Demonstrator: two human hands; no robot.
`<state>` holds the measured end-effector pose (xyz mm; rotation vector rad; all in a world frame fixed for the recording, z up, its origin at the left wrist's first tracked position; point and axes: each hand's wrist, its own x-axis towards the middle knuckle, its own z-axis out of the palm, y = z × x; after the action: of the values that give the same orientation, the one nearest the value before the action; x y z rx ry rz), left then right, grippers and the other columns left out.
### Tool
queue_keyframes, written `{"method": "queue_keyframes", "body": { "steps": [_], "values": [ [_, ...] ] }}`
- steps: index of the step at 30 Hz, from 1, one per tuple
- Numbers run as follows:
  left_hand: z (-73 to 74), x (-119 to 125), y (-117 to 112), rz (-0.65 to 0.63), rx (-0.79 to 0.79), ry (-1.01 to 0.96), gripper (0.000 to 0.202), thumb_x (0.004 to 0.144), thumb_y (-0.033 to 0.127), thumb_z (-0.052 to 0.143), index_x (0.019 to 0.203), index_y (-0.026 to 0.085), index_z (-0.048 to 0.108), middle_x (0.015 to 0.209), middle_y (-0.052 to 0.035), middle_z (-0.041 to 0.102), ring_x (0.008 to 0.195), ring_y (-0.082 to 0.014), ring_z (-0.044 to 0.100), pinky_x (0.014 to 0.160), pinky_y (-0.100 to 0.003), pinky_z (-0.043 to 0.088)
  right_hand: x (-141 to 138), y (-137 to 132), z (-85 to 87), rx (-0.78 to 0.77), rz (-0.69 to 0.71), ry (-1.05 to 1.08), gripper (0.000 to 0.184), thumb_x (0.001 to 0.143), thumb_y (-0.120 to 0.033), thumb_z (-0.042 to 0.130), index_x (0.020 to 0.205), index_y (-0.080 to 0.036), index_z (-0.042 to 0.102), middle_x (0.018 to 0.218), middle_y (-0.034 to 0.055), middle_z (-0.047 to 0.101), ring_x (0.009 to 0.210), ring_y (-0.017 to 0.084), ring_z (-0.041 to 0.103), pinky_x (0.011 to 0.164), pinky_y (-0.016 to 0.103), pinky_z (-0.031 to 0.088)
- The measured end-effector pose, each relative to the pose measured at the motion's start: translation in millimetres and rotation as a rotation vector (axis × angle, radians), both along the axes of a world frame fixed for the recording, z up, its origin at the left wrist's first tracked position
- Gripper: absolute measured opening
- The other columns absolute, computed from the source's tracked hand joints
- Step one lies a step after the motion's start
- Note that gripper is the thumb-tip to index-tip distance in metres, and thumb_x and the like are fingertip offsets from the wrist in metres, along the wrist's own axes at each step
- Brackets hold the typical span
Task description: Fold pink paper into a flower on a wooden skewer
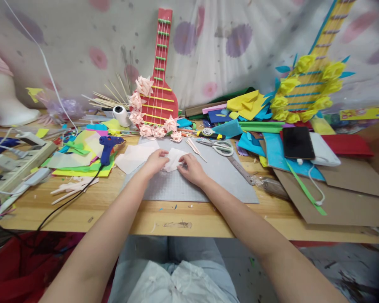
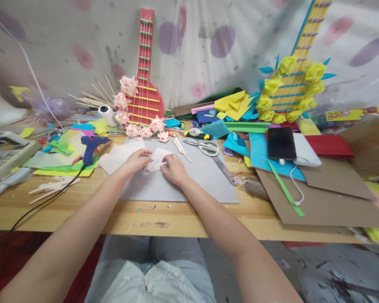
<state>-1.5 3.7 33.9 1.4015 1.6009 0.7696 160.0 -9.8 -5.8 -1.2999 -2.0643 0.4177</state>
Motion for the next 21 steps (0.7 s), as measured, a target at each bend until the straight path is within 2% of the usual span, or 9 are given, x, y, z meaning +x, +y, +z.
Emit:
{"method": "queue_keyframes", "body": {
  "steps": [5,9,11,13,17,19,21],
  "values": [
    [10.3,-3,-1,-0.19,-0.075,-0.003,0.046,0.059,0.01,0.045,0.105,0.016,0.049,0.106,-0.0096,0.056,0.069,-0.0116,0.056,0.049,-0.02,0.041,1,1,-1.7,0.007,0.009,0.012,0.016,0.071,-0.022,0.052,0.086,-0.019,0.051,0.089,0.0042,0.05,0.081,0.015,0.047,0.076,0.029,0.039],
    [9.1,-14,2,-0.194,0.06,0.157,0.051,0.052,0.005,0.043,0.1,0.016,0.053,0.109,-0.0076,0.057,0.072,-0.0126,0.056,0.057,-0.022,0.043,2,1,0.4,0.044,0.028,0.038,0.016,0.072,-0.019,0.049,0.087,-0.019,0.05,0.089,0.0035,0.051,0.081,0.014,0.048,0.075,0.027,0.039],
    [8.3,-19,3,-0.238,0.083,0.243,0.045,0.049,0.003,0.041,0.089,0.015,0.058,0.095,-0.0051,0.062,0.073,-0.0137,0.056,0.061,-0.023,0.044,3,0,2.0,0.046,0.024,0.051,0.016,0.072,-0.018,0.048,0.088,-0.019,0.05,0.089,0.0034,0.051,0.08,0.014,0.048,0.074,0.027,0.04],
    [7.1,-23,5,-0.28,0.036,0.227,0.038,0.05,0.004,0.04,0.08,0.015,0.061,0.079,-0.0032,0.064,0.07,-0.0139,0.057,0.061,-0.024,0.044,3,0,3.2,0.044,0.016,0.056,0.016,0.072,-0.017,0.047,0.088,-0.02,0.05,0.089,0.0036,0.051,0.081,0.014,0.048,0.074,0.027,0.04],
    [4.4,-21,4,-0.239,-0.046,0.041,0.031,0.053,0.005,0.046,0.078,0.014,0.062,0.068,-0.0023,0.064,0.063,-0.0136,0.058,0.057,-0.024,0.045,4,0,4.1,0.064,-0.007,0.065,0.017,0.073,-0.016,0.045,0.088,-0.02,0.05,0.089,0.004,0.051,0.083,0.015,0.048,0.074,0.029,0.04],
    [4.0,-18,2,-0.191,-0.009,-0.009,0.03,0.053,0.007,0.053,0.081,0.014,0.062,0.069,-0.0027,0.065,0.065,-0.0143,0.059,0.061,-0.025,0.046,5,0,4.7,0.085,-0.01,0.075,0.018,0.073,-0.015,0.044,0.088,-0.02,0.051,0.087,0.0039,0.052,0.083,0.016,0.049,0.075,0.029,0.039],
    [4.4,-16,-2,-0.123,0.052,-0.061,0.037,0.052,0.012,0.061,0.09,0.013,0.061,0.075,-0.004,0.066,0.071,-0.0156,0.061,0.067,-0.027,0.047,5,-1,5.6,0.101,-0.005,0.081,0.018,0.072,-0.013,0.043,0.087,-0.02,0.051,0.085,0.0038,0.053,0.083,0.016,0.049,0.076,0.03,0.039]
  ]
}}
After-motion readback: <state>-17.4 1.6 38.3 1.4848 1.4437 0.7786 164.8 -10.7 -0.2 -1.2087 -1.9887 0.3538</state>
